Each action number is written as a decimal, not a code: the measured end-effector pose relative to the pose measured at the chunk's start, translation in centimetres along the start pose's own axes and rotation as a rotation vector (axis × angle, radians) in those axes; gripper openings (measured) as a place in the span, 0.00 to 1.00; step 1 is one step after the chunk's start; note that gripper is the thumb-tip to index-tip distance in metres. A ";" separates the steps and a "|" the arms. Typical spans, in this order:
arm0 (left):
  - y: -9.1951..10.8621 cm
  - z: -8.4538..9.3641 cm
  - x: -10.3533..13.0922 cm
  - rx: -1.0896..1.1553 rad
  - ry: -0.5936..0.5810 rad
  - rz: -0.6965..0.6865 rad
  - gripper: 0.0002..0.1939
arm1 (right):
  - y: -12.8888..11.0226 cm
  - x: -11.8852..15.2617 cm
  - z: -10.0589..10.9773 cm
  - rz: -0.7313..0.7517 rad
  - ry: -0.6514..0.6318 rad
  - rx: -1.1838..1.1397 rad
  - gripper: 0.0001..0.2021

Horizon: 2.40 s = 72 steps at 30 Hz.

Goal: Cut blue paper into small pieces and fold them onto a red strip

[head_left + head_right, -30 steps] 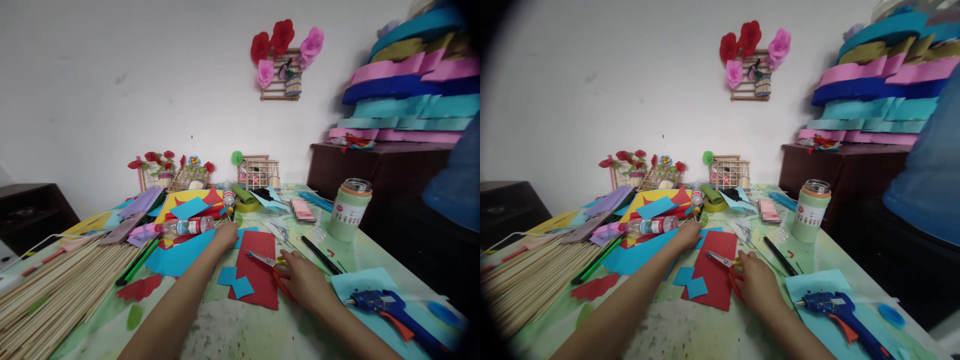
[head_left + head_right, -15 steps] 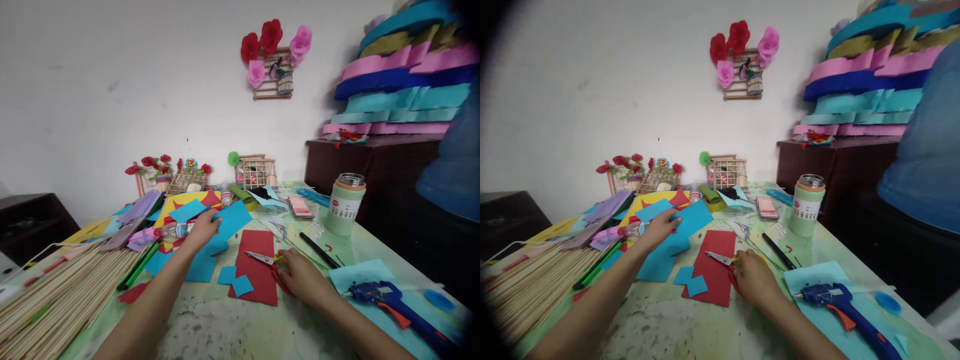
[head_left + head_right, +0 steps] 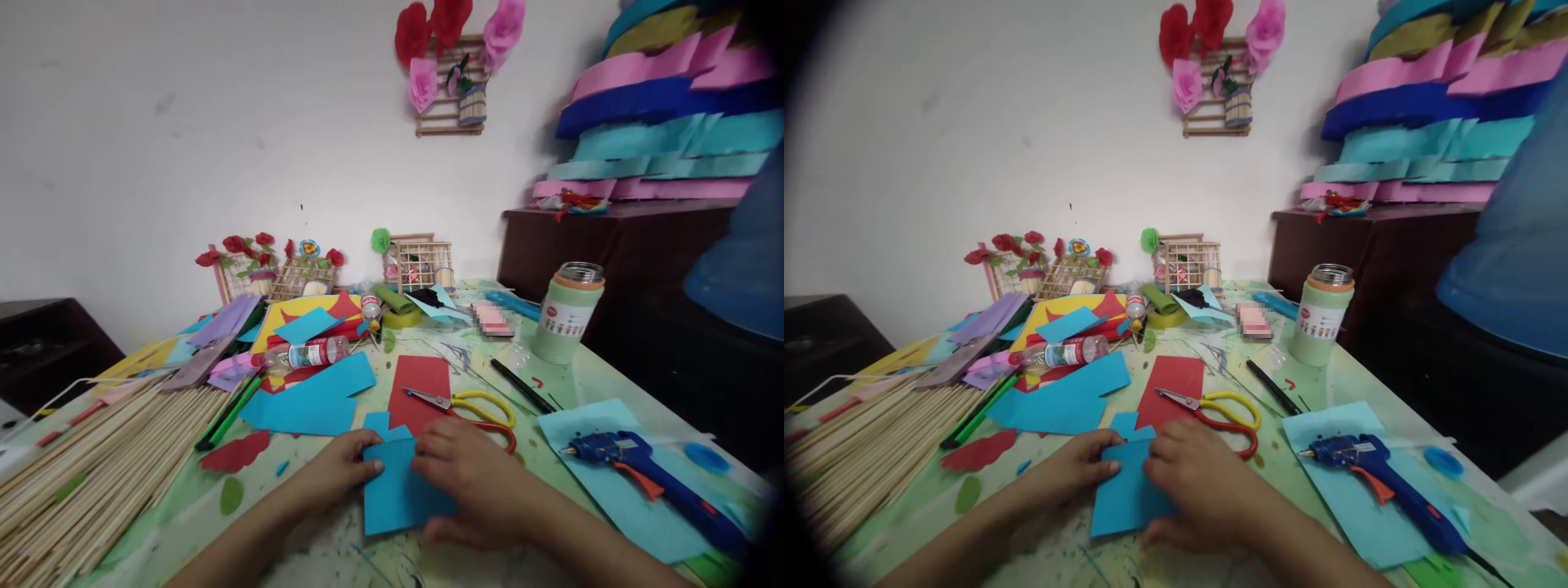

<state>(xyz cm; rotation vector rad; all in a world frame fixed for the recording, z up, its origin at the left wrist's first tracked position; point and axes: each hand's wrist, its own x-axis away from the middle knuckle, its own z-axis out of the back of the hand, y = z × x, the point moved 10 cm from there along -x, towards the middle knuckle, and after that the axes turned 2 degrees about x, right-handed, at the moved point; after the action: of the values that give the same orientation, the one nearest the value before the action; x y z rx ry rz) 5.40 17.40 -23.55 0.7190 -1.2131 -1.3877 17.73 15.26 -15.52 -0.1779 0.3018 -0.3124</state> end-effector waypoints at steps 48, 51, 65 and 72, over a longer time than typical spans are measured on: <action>3.3 -1.5 2.2 -0.607 0.155 -0.271 0.05 | 4.5 -0.3 -3.6 -0.240 0.045 -0.082 0.14; 3.1 -1.6 2.2 -0.639 0.142 -0.255 0.09 | 4.6 -0.2 -3.4 -0.260 0.034 -0.054 0.15; 2.4 -0.1 1.7 -0.562 0.269 -0.176 0.10 | 6.0 -0.1 -3.9 -0.469 -0.028 0.030 0.14; 1.9 0.6 1.0 -0.613 0.334 -0.113 0.10 | 6.2 0.0 -3.9 -0.559 -0.022 0.141 0.12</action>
<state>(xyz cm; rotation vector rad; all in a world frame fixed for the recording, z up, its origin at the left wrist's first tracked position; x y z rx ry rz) 5.23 16.81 -21.37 0.5531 -0.4484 -1.5502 18.19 20.54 -20.51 -0.1240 0.2026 -0.8816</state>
